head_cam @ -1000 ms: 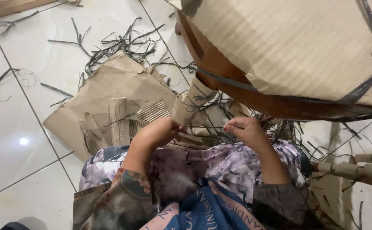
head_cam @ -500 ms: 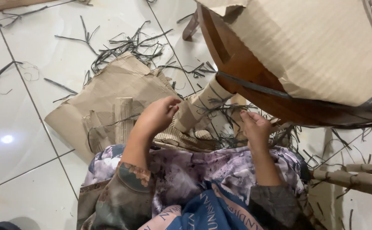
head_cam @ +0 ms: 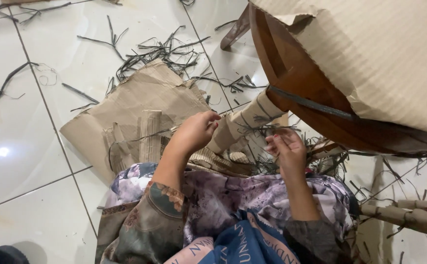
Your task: Wrapping the legs of a wooden chair with protective cardboard and securing it with plastic ties.
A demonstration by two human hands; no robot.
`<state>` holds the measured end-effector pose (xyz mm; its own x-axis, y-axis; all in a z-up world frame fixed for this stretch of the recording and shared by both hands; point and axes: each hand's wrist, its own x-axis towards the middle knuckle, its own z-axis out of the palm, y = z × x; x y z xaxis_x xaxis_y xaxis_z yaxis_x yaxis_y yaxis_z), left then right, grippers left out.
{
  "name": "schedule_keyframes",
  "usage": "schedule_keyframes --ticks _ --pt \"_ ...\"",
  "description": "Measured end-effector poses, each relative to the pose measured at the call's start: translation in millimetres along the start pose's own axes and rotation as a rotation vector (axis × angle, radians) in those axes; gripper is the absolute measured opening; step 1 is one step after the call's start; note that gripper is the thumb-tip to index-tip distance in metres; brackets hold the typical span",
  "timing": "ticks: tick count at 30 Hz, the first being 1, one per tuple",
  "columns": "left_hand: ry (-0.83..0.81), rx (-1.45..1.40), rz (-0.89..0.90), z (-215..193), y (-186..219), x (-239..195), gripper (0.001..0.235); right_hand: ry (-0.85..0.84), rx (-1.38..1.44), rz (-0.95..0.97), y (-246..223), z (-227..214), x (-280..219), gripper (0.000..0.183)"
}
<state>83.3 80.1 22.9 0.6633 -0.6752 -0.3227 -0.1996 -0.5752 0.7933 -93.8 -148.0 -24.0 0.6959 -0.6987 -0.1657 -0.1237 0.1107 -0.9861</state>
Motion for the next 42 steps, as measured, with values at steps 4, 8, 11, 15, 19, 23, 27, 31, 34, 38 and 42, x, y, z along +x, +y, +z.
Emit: schedule_keyframes --ticks 4,8,11,15,19,23,27,31,34,38,42 --pt "0.008 -0.003 -0.013 5.5 -3.7 4.1 0.034 -0.039 0.073 0.006 -4.4 3.4 -6.5 0.016" --pt "-0.019 0.011 -0.036 5.0 -5.3 4.1 0.036 -0.145 -0.058 -0.055 -37.5 18.4 -23.3 0.040" --pt "-0.020 0.016 -0.037 6.8 -9.2 6.4 0.036 -0.108 -0.480 -0.186 -38.9 11.4 -26.3 0.032" --pt "-0.045 0.030 -0.028 5.7 -10.7 5.4 0.036 0.013 -1.088 -0.191 -13.6 -21.4 -14.3 0.017" --pt "-0.074 0.020 -0.074 6.6 -12.9 7.0 0.040 -0.004 -1.418 -0.437 4.4 -60.6 11.0 0.023" --pt "-0.081 0.013 -0.071 15.8 -19.7 16.3 0.040 -0.055 -1.234 -0.001 -1.0 -59.1 11.9 0.034" --pt "-0.101 -0.108 -0.027 14.3 8.9 9.6 0.039 -0.019 -1.118 0.158 -10.4 -41.3 9.9 0.036" --pt "0.051 -0.179 -0.045 33.0 -0.2 27.5 0.031 -0.004 -0.829 0.168 -1.6 -28.0 11.6 0.031" --pt "0.108 -0.208 -0.044 44.1 -16.5 47.4 0.022 0.004 -0.672 0.171 -9.7 -5.1 6.5 0.036" --pt "0.110 -0.253 -0.062 44.8 -20.6 52.1 0.022 0.058 -0.293 0.310 -13.6 21.5 5.2 0.032" --pt "0.011 -0.311 -0.040 43.6 -28.8 58.3 0.045 0.111 -0.153 0.233 1.2 37.4 17.1 0.023"
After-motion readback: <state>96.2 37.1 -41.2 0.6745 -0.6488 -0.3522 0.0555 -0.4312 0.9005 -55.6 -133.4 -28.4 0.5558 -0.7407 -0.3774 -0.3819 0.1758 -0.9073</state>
